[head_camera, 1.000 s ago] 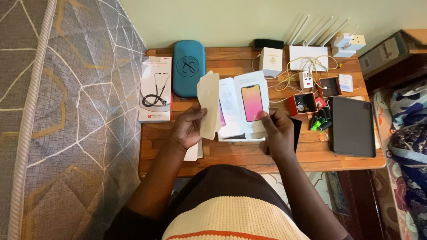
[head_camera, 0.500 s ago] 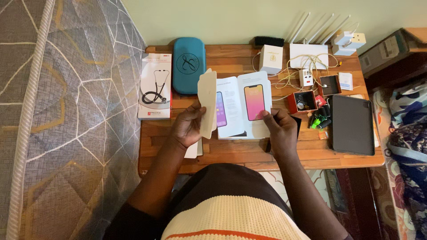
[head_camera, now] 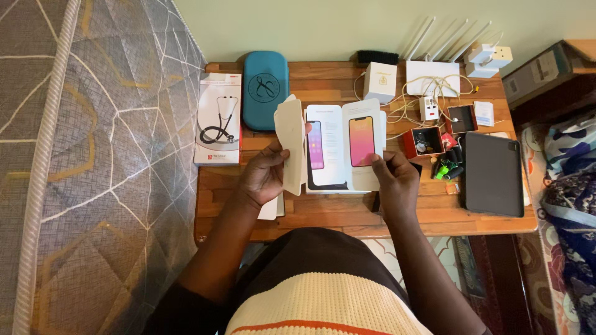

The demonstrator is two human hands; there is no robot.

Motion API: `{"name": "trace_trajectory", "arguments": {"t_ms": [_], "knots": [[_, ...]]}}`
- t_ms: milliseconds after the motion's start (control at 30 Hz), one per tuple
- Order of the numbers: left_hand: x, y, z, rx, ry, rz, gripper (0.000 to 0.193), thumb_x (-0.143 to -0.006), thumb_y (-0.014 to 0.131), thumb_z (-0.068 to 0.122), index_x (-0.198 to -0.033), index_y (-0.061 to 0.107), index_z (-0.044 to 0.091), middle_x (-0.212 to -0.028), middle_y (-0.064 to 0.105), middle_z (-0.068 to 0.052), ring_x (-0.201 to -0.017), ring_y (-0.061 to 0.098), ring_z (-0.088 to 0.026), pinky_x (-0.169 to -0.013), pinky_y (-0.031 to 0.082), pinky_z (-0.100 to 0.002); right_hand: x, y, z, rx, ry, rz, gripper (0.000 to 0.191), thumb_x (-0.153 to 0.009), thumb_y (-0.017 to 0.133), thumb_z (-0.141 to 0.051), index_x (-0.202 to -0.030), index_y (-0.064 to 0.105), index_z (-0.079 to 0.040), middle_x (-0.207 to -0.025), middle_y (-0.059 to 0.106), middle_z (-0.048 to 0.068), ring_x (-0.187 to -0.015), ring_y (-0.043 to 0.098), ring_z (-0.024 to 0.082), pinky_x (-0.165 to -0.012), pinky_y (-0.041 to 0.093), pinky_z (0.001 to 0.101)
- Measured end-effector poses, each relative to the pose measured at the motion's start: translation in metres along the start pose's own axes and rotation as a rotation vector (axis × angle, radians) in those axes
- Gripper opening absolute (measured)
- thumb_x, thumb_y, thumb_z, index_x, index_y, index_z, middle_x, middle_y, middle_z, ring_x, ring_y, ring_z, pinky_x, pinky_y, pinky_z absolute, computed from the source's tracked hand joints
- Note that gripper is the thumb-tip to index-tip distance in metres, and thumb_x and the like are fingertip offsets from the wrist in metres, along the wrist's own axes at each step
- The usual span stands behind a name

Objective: The person stands at a small wooden table and unboxes a new phone, lifting the lid and flipping through the included paperwork. They then handle a smartwatch, work on its orange strap, and finally pick up a boxed stethoscope from the table.

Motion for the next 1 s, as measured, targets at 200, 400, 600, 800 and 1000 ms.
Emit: {"name": "trace_trajectory", "arguments": {"t_ms": [200,400,600,800,1000], "knots": [[0.001,-0.026,-0.001,-0.045,0.089,0.071,0.058,-0.100,0.069,0.005,-0.156,0.052,0.004,-0.162,0.054,-0.008,-0.127,0.068,-0.022,-0.109,0.055,-0.045,-0.002,-0.002,0.004,-0.039,-0.036,-0.015,0.016,-0.106,0.070,-0.017,-0.102,0.071,-0.002,-0.085,0.070,0.002,-0.070,0.058,0.007,-0.060,0.047,0.0260],[-0.008,-0.041,-0.020,-0.017,0.016,0.007,0.047,-0.106,0.068,0.005,-0.150,0.054,0.002,-0.144,0.063,-0.013,-0.129,0.069,-0.027,-0.115,0.054,-0.049,-0.001,0.001,0.008,0.016,-0.102,-0.063,0.014,-0.109,0.073,-0.014,-0.109,0.073,0.000,-0.092,0.067,0.005,-0.074,0.055,0.011,-0.065,0.044,0.0294],[-0.021,-0.021,-0.039,-0.055,-0.082,0.116,0.038,-0.092,0.074,0.010,-0.128,0.066,0.002,-0.136,0.075,-0.011,-0.121,0.070,-0.023,-0.105,0.056,-0.047,0.002,0.017,0.005,0.318,-0.182,-0.106,0.013,-0.099,0.072,-0.011,-0.107,0.072,0.000,-0.090,0.072,0.004,-0.077,0.065,0.007,-0.068,0.053,0.0261],[-0.027,-0.025,-0.046,-0.112,-0.094,0.195,0.039,-0.099,0.075,0.009,-0.135,0.062,0.000,-0.124,0.073,-0.013,-0.116,0.072,-0.028,-0.104,0.057,-0.051,0.013,0.021,-0.004,0.362,-0.260,-0.066,0.017,-0.099,0.075,-0.015,-0.106,0.074,0.000,-0.086,0.069,0.005,-0.074,0.062,0.009,-0.065,0.051,0.0281],[-0.028,-0.032,-0.050,-0.168,-0.138,0.247,0.041,-0.093,0.072,0.005,-0.133,0.062,0.005,-0.123,0.074,-0.010,-0.116,0.072,-0.025,-0.105,0.058,-0.049,0.011,0.018,0.000,0.453,-0.271,-0.096,0.019,-0.098,0.075,-0.019,-0.105,0.075,-0.001,-0.084,0.066,0.004,-0.069,0.059,0.009,-0.062,0.049,0.0289]]}}
Point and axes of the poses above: each hand's wrist, its own x-axis away from the middle knuckle, its own y-axis out of the palm, z = x × y, the point moved 1 cm from there along -x, towards the middle knuckle
